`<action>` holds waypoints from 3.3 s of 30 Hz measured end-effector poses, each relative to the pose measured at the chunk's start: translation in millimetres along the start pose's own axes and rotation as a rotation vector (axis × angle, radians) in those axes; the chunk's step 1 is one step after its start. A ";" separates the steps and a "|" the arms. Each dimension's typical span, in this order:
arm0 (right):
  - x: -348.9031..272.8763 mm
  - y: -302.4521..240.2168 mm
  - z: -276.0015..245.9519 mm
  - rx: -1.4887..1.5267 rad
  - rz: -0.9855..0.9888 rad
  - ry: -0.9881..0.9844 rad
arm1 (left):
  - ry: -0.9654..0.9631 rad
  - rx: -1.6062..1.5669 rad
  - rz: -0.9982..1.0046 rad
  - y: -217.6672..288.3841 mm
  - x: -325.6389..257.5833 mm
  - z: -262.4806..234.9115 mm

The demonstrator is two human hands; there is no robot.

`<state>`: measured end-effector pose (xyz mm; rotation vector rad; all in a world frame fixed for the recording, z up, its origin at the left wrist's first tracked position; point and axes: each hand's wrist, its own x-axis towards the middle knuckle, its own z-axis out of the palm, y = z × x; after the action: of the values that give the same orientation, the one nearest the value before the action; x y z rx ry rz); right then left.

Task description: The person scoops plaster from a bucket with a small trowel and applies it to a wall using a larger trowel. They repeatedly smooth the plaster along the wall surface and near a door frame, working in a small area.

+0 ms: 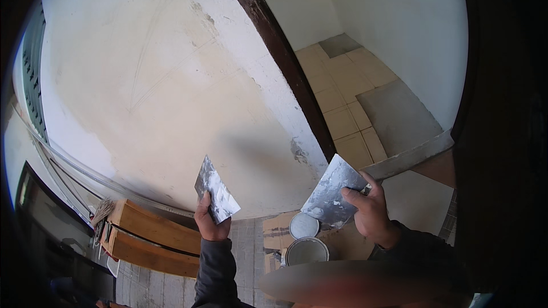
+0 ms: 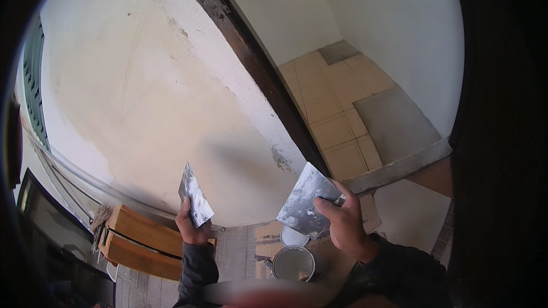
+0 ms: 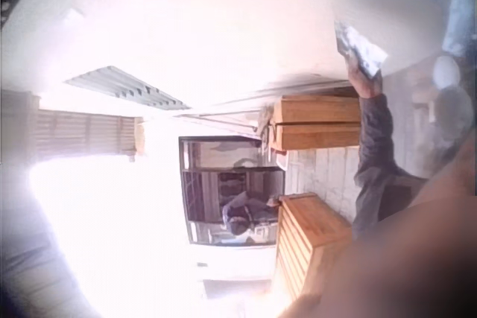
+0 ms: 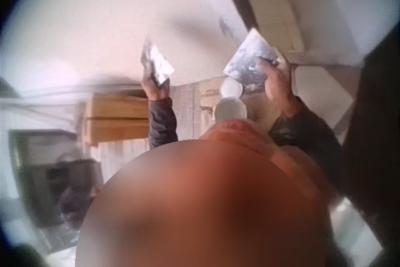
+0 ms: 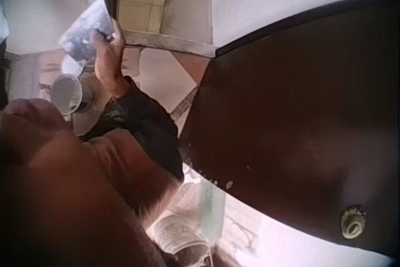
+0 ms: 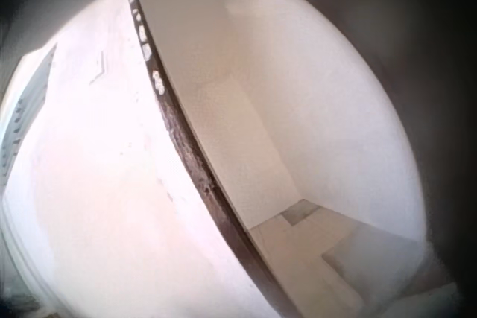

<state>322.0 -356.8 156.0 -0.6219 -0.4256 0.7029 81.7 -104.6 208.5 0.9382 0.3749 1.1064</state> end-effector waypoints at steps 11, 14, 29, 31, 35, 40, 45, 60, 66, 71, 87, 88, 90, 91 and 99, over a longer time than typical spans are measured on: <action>7.3 -42.7 3.6 -1.234 -0.896 -0.270 | -0.143 0.214 0.075 -2.8 -8.9 65.5; 23.4 -63.8 42.5 -1.447 -1.227 -0.414 | -0.193 0.202 0.049 2.7 -16.2 78.5; 22.4 -74.2 124.7 -1.388 -1.202 -0.775 | -0.089 0.084 -0.049 61.9 -43.3 39.8; 32.3 -74.2 127.6 -1.327 -1.275 -0.456 | -0.082 0.050 0.020 64.7 -57.5 24.0; 82.8 -71.8 154.6 -1.280 -1.526 0.103 | 0.012 0.043 -0.149 32.6 -98.5 -8.0; 167.9 -68.8 210.2 -1.444 -1.568 0.423 | 0.027 0.108 -0.289 -2.4 -126.3 -33.4; 197.9 -64.7 260.7 -1.510 -1.332 0.554 | -0.026 0.166 -0.313 -2.1 -130.3 -42.2; 223.4 -68.3 277.5 -1.524 -1.252 0.617 | -0.032 0.232 -0.348 -11.1 -117.8 -69.2; 221.7 -64.2 284.5 -1.559 -1.212 0.599 | -0.045 0.237 -0.356 -18.0 -112.7 -73.6; 216.1 -65.2 288.7 -1.555 -1.129 0.628 | -0.051 0.240 -0.348 -20.5 -110.6 -75.5; 217.0 -73.4 297.6 -1.547 -1.134 0.584 | -0.054 0.271 -0.343 -23.3 -108.3 -77.6; 210.7 -72.6 295.5 -1.556 -1.129 0.535 | -0.066 0.250 -0.334 -23.5 -107.8 -78.1; 189.7 -65.7 283.1 -1.535 -1.191 0.431 | -0.053 0.265 -0.332 -23.6 -107.6 -78.8; 173.4 -58.9 265.4 -1.504 -1.252 0.378 | -0.033 0.264 -0.353 -23.4 -108.0 -78.9; 105.9 -38.3 126.6 -1.449 -1.202 0.248 | -0.015 0.072 -0.276 -26.7 -120.3 -76.4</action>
<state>342.9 -256.7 291.2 -1.5462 -0.9306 -0.9851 -6.9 -179.5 121.5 0.9260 0.5181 0.8381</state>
